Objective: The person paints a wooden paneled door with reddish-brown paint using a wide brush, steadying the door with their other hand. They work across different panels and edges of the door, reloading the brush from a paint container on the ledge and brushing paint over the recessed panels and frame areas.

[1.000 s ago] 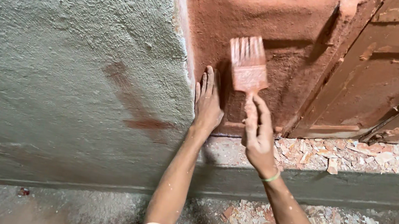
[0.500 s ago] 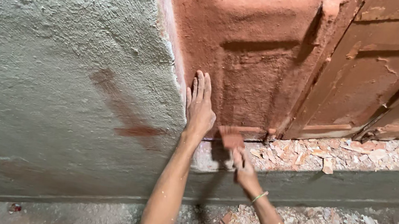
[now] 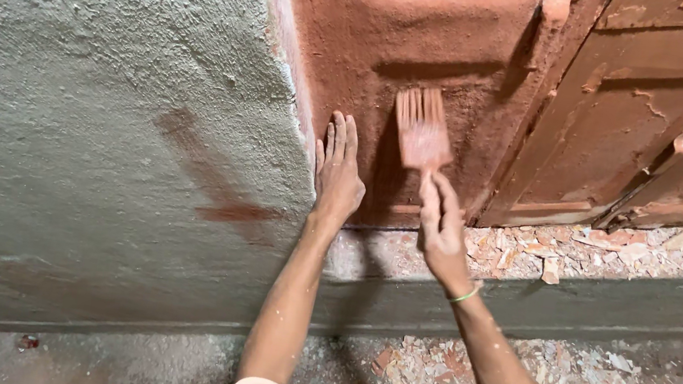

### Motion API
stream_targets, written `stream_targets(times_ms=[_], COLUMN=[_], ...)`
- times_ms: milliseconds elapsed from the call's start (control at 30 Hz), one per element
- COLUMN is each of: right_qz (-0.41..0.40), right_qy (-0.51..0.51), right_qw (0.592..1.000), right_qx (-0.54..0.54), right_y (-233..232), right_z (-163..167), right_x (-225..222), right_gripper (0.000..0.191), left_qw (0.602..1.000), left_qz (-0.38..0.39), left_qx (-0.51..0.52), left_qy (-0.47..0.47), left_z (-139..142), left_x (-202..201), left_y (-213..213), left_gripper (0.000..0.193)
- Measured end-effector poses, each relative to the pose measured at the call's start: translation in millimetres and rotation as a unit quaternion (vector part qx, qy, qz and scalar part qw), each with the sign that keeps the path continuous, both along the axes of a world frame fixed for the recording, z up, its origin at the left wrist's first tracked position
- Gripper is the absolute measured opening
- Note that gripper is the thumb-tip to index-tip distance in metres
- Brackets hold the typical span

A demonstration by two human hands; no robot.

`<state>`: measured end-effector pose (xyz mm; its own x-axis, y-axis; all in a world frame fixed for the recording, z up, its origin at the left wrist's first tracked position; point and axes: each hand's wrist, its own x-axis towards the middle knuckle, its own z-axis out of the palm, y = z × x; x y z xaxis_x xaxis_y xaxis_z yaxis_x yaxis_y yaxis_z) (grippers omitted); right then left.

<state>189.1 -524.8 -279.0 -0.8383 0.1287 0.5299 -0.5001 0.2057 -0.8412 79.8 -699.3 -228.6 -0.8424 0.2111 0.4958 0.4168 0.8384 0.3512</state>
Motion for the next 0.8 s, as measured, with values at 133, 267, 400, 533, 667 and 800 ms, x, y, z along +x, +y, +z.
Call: stream_targets(times_ms=[133,267,400,533,667,800], right_qz=[-0.051,-0.015,-0.017,0.002,0.04,-0.021], right_qy=[-0.117,-0.386,-0.363,0.012,-0.121,-0.02], right_qw=[0.99,0.922,0.93,1.0,0.986,1.0], right_qx=[0.061,-0.033,-0.054,0.026,-0.104,0.006], right_y=[-17,-18,-2,19,28,21], right_z=[-20,-26,-15,5,16,8], right_x=[19,28,22,9,2,8], right_gripper=[0.048,0.048,0.049,0.048,0.059,0.049], left_qw=[1.0,0.999,1.0,1.0,1.0,1.0], left_qz=[-0.005,-0.014,-0.004,-0.021,-0.017,-0.012], left_qx=[-0.001,0.007,-0.007,0.016,0.005,0.003], left_qy=[0.009,0.031,0.028,0.015,0.017,0.011], left_z=[1,-1,0,1,2,2], left_x=[0,-3,-4,0,2,0], left_y=[1,1,2,2,3,3], left_gripper=[0.104,0.102,0.101,0.099,0.102,0.103])
